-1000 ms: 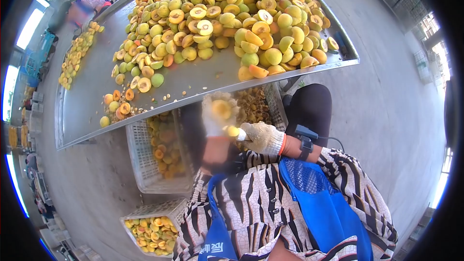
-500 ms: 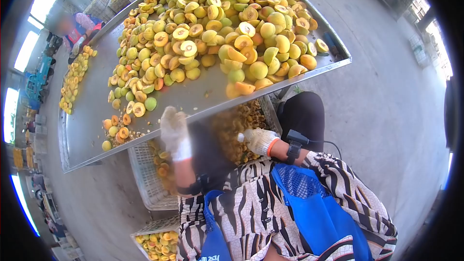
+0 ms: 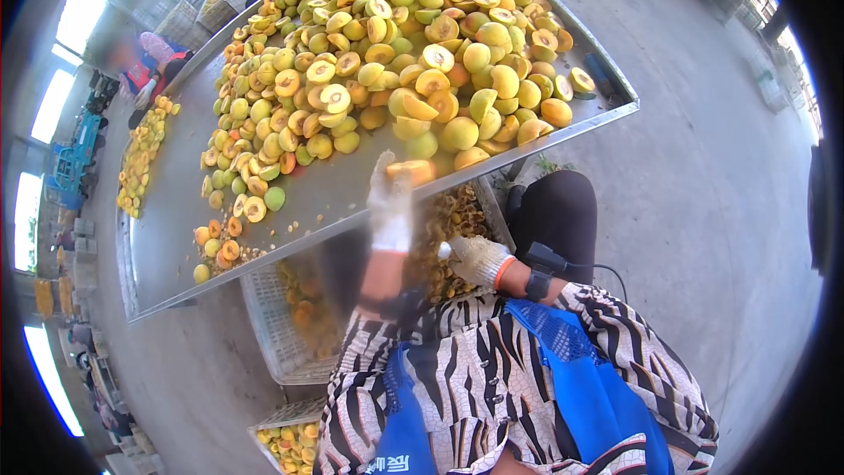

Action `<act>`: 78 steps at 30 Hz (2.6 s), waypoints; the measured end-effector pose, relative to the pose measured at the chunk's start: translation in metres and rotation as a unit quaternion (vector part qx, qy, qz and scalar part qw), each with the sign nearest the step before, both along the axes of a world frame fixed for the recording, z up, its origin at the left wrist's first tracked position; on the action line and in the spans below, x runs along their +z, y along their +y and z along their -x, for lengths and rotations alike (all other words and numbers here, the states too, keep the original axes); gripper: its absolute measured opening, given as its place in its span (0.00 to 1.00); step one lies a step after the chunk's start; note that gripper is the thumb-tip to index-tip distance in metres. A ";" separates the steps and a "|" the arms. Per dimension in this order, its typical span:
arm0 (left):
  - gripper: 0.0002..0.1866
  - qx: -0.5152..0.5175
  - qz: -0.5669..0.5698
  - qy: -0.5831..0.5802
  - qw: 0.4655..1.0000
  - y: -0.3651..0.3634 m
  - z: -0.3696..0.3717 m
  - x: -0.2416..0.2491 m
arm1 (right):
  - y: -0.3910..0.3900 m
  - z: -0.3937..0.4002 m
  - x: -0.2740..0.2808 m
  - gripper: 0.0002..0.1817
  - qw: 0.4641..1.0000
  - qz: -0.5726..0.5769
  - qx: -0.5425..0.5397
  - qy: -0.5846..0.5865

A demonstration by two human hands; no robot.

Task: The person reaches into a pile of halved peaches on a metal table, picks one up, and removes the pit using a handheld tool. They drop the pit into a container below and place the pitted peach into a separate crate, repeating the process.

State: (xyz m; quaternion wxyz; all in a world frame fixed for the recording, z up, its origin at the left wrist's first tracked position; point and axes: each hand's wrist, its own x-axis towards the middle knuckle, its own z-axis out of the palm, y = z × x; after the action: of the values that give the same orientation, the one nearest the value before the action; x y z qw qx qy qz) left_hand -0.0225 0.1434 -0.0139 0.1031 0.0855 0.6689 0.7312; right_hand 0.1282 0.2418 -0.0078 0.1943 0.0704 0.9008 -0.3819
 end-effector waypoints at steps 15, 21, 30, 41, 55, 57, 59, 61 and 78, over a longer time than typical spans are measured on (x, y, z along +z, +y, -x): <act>0.17 0.006 -0.353 -0.356 0.865 -0.087 -0.039 0.001 | -0.046 0.017 0.048 0.14 0.997 0.023 -0.068 0.037; 0.17 0.008 -0.198 -0.132 0.971 -0.086 -0.050 -0.013 | -0.057 0.020 0.065 0.15 1.000 0.011 -0.021 0.000; 0.07 -0.006 -0.135 -0.148 0.980 -0.086 -0.055 -0.018 | -0.059 0.012 0.052 0.15 1.000 0.001 -0.010 -0.014; 0.18 0.025 -0.136 -0.175 0.975 -0.074 -0.069 0.002 | -0.057 -0.002 0.005 0.14 0.990 0.130 0.021 0.042; 0.24 -0.046 -0.212 -0.227 0.949 -0.075 -0.058 -0.020 | -0.042 -0.008 -0.009 0.17 0.580 0.708 -0.150 -0.373; 0.21 0.019 -0.197 -0.243 0.950 -0.068 -0.058 -0.022 | -0.040 -0.003 -0.023 0.15 0.768 0.612 -0.013 -0.187; 0.17 0.063 -0.190 -0.247 0.948 -0.061 -0.057 -0.025 | -0.036 -0.004 -0.032 0.13 0.859 0.503 0.045 -0.084; 0.16 0.037 -0.203 -0.286 0.936 -0.064 -0.055 -0.023 | -0.041 -0.003 -0.005 0.12 0.904 0.420 0.026 -0.083; 0.14 0.353 0.428 0.243 0.795 -0.210 -0.004 0.042 | -0.017 0.013 0.040 0.15 0.994 -0.034 0.077 -0.069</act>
State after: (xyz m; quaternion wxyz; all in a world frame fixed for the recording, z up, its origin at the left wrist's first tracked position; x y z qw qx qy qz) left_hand -0.0186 -0.0663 0.0283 -0.3022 -0.0345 0.9006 0.3106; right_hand 0.1150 0.2247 0.0317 0.2827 0.0333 0.9004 -0.3291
